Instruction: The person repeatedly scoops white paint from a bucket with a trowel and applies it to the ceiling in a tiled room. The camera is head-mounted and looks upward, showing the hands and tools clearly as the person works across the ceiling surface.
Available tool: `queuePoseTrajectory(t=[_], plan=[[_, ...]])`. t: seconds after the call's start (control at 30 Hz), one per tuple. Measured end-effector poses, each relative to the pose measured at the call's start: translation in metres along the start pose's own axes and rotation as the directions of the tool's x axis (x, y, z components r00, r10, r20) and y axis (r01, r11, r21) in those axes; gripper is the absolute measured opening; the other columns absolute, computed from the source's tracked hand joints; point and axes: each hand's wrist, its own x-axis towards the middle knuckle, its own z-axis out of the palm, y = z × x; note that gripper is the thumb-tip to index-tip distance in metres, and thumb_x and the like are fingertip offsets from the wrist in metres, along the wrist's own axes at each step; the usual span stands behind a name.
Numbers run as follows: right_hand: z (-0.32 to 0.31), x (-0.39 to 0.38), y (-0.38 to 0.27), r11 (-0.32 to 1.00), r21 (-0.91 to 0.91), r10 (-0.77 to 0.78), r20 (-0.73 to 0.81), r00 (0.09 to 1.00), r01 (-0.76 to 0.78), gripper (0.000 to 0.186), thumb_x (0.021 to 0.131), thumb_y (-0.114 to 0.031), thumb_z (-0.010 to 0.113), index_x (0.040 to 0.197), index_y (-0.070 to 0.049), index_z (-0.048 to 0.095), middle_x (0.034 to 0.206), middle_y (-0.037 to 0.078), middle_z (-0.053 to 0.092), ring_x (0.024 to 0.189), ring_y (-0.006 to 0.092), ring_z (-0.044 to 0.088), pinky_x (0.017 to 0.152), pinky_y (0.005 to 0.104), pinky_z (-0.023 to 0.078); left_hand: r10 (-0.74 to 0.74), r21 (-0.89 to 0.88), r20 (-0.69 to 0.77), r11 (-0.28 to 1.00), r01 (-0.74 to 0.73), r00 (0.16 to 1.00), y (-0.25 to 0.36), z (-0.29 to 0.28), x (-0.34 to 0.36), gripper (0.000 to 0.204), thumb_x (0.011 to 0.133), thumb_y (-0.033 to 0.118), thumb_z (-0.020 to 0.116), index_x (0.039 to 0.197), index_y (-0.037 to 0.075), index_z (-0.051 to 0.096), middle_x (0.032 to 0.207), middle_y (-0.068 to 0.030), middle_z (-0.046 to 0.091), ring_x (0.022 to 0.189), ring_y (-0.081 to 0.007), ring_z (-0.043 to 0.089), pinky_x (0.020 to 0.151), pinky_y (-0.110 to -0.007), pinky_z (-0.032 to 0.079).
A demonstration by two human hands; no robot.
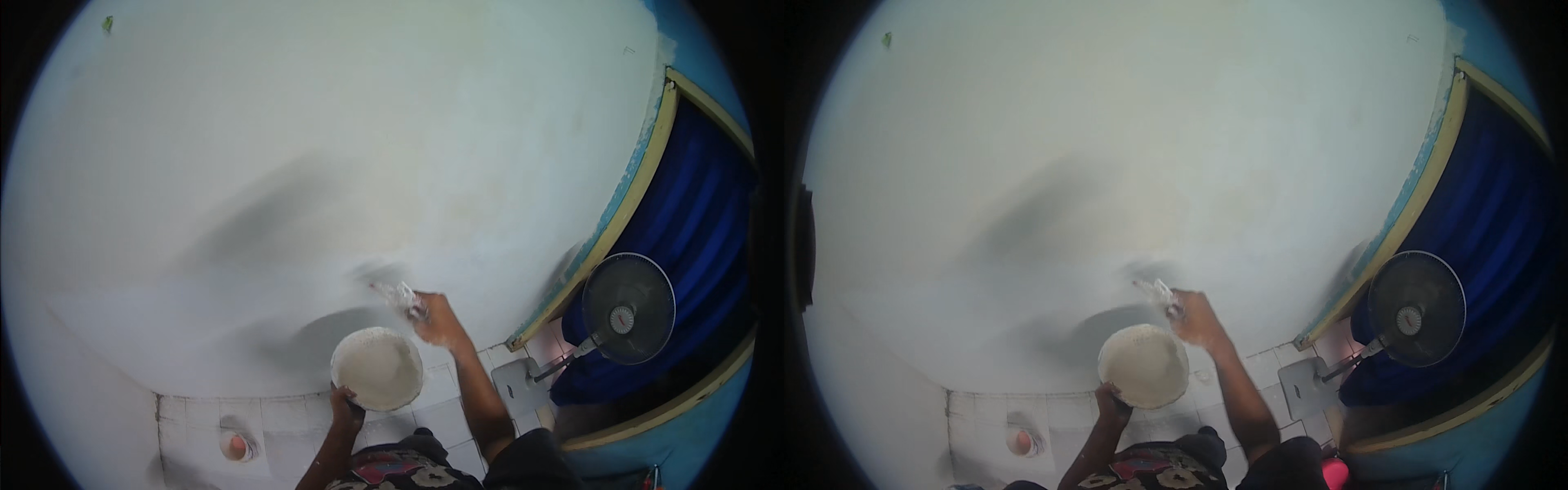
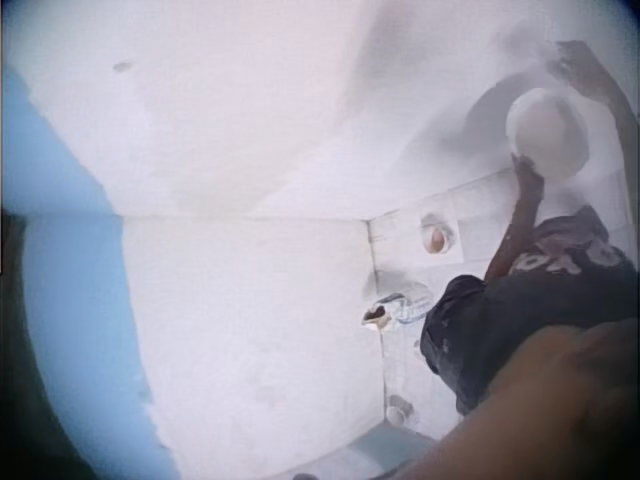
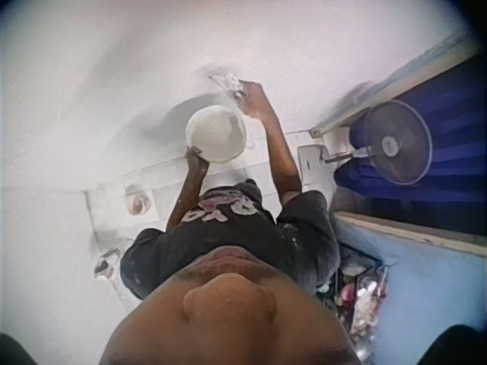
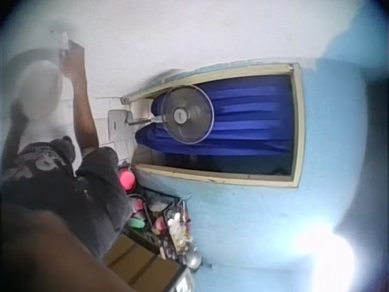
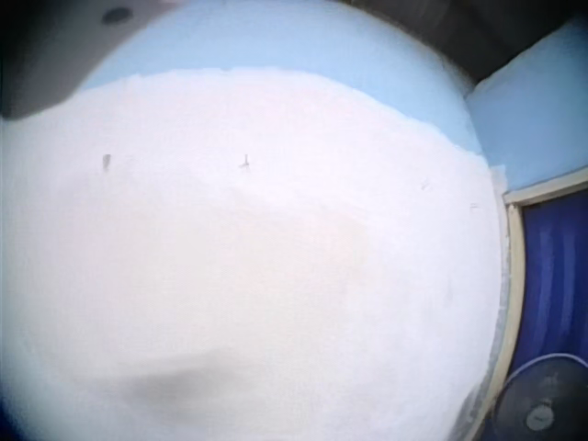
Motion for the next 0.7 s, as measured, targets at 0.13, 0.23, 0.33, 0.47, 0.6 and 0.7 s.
queuePoseTrajectory(t=[0.13,0.23,0.33,0.47,0.6,0.7], plan=[[0.025,-0.052,0.016,0.993,-0.075,0.087,-0.004,0.996,-0.087,0.045,0.073,-0.006,0.061,0.118,-0.001,0.055,0.094,0.026,0.065,0.088,0.0428,0.064,0.08,0.0477,0.051,0.074,0.128,-0.016,0.989,-0.071,0.997,-0.01,0.022,0.001,0.073,0.059,0.007,0.05,0.131,0.007,0.04,0.116,-0.0135,0.052,0.108,-0.0304,0.055,0.093,-0.042,0.049],[0.04,-0.066,0.021,0.897,-0.355,0.287,0.019,0.958,-0.262,0.057,0.074,-0.007,0.064,0.128,-0.002,0.047,0.098,0.025,0.065,0.091,0.0432,0.064,0.082,0.0498,0.051,0.048,0.082,-0.016,0.996,-0.047,0.999,-0.025,0.039,0.003,0.076,0.057,0.009,0.05,0.132,0.005,0.039,0.119,-0.0146,0.052,0.109,-0.0307,0.054,0.094,-0.042,0.049],[0.04,-0.079,0.015,0.835,-0.47,0.357,0.065,0.932,-0.287,0.059,0.075,-0.007,0.064,0.131,-0.004,0.045,0.099,0.024,0.065,0.093,0.0425,0.064,0.082,0.051,0.051,0.071,0.06,-0.02,0.996,-0.069,0.997,-0.037,0.049,0.0,0.075,0.057,0.009,0.05,0.132,0.005,0.039,0.119,-0.0152,0.052,0.11,-0.0303,0.054,0.094,-0.041,0.049],[0.034,-0.092,0.022,0.858,-0.491,0.273,0.19,0.943,-0.15,0.053,0.076,-0.005,0.063,0.127,-0.003,0.048,0.095,0.024,0.065,0.091,0.0411,0.065,0.079,0.0497,0.052,0.128,0.136,-0.013,0.983,-0.125,0.992,-0.045,0.084,-0.016,0.075,0.058,0.008,0.049,0.132,0.005,0.039,0.118,-0.0152,0.052,0.109,-0.03,0.054,0.091,-0.04,0.049],[0.019,-0.091,0.034,0.92,-0.378,0.229,0.315,0.921,-0.099,0.049,0.076,-0.005,0.063,0.123,-0.003,0.051,0.094,0.023,0.066,0.088,0.0404,0.066,0.077,0.0489,0.052,0.138,0.117,-0.054,0.984,-0.131,0.989,-0.05,0.091,-0.021,0.075,0.058,0.007,0.049,0.132,0.004,0.038,0.117,-0.0154,0.052,0.106,-0.0298,0.056,0.089,-0.039,0.05],[0.0,-0.093,0.024,0.898,-0.414,0.251,0.199,0.947,-0.151,0.047,0.075,-0.005,0.062,0.121,-0.001,0.052,0.092,0.023,0.066,0.087,0.0402,0.066,0.077,0.0489,0.052,0.122,0.134,-0.04,0.984,-0.115,0.992,-0.055,0.091,-0.019,0.074,0.058,0.007,0.049,0.131,0.005,0.038,0.116,-0.015,0.052,0.105,-0.0296,0.056,0.089,-0.039,0.051]])
